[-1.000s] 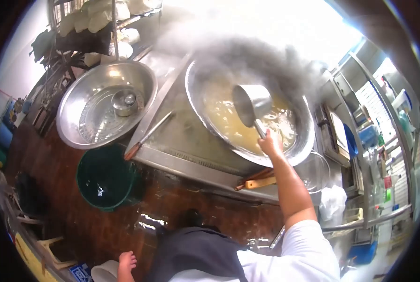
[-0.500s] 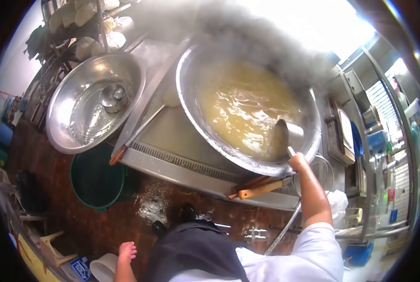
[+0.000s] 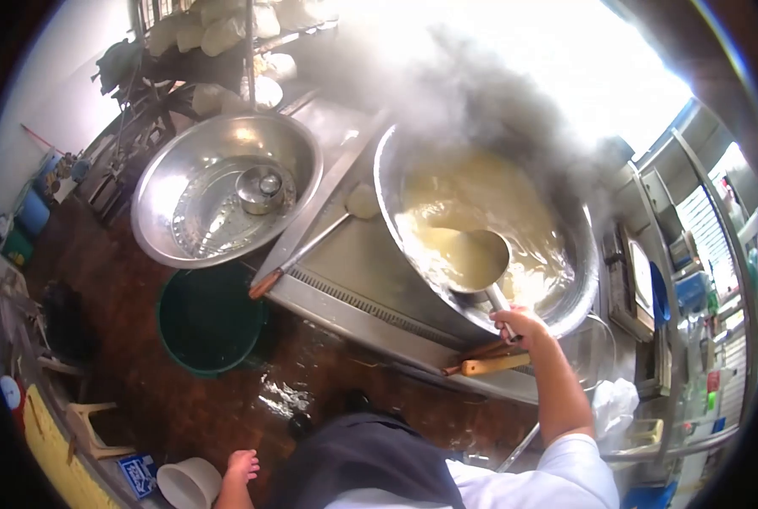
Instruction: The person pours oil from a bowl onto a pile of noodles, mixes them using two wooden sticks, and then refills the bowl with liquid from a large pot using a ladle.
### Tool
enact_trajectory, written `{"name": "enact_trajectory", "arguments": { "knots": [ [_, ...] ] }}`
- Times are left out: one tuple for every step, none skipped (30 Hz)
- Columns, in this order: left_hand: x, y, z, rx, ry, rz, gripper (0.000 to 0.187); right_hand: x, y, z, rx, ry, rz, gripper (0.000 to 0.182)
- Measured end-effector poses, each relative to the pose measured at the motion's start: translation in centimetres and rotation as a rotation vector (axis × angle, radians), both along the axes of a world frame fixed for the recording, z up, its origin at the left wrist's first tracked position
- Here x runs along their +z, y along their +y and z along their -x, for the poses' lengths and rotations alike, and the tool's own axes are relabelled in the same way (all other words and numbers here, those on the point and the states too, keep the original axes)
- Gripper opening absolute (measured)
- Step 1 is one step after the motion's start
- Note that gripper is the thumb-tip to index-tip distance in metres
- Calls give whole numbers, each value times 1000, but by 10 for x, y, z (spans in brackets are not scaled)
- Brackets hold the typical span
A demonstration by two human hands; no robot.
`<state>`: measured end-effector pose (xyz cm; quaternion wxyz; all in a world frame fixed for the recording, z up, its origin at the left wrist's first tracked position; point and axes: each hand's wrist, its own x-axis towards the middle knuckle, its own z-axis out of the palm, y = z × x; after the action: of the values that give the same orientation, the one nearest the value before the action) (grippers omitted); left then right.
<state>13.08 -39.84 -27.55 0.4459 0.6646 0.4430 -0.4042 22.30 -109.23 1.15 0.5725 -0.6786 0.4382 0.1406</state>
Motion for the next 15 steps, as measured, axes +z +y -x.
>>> {"name": "enact_trajectory", "arguments": {
  "knots": [
    [0,5,1,-3,-3,1,31,1,11,-2,-5,-37,6,15],
    [-1,11,4,-4,-4,3,31,2,23,-4,-8,-72,13,16],
    [-2,15,5,10,-6,2,31,6,36,-7,16,-109,9,18],
    [-5,19,4,9,-24,21,31,5,45,-11,31,-110,7,18],
    [-6,24,5,9,-41,41,30,4,54,-16,41,-158,47,19],
    [-6,27,6,26,-42,40,30,3,64,-21,53,-209,86,19],
    [-6,29,6,17,-65,51,32,5,74,-27,41,-220,117,20],
    [-6,31,7,10,-89,62,33,5,83,-31,63,-224,116,20],
    [-6,34,9,21,-100,83,34,5,89,-35,76,-244,167,20],
    [-7,37,14,47,-102,84,34,3,95,-39,90,-264,217,20],
    [-7,39,18,59,-104,86,35,-3,97,-42,105,-301,241,22],
    [-8,41,24,71,-106,88,36,-3,104,-45,131,-304,239,22],
    [-8,44,31,79,-92,79,37,-4,112,-48,122,-316,309,25],
    [-12,48,40,103,-93,76,37,-4,119,-51,113,-331,377,27],
    [-16,53,48,113,-71,74,39,-8,120,-57,92,-312,416,34]
  ]
}}
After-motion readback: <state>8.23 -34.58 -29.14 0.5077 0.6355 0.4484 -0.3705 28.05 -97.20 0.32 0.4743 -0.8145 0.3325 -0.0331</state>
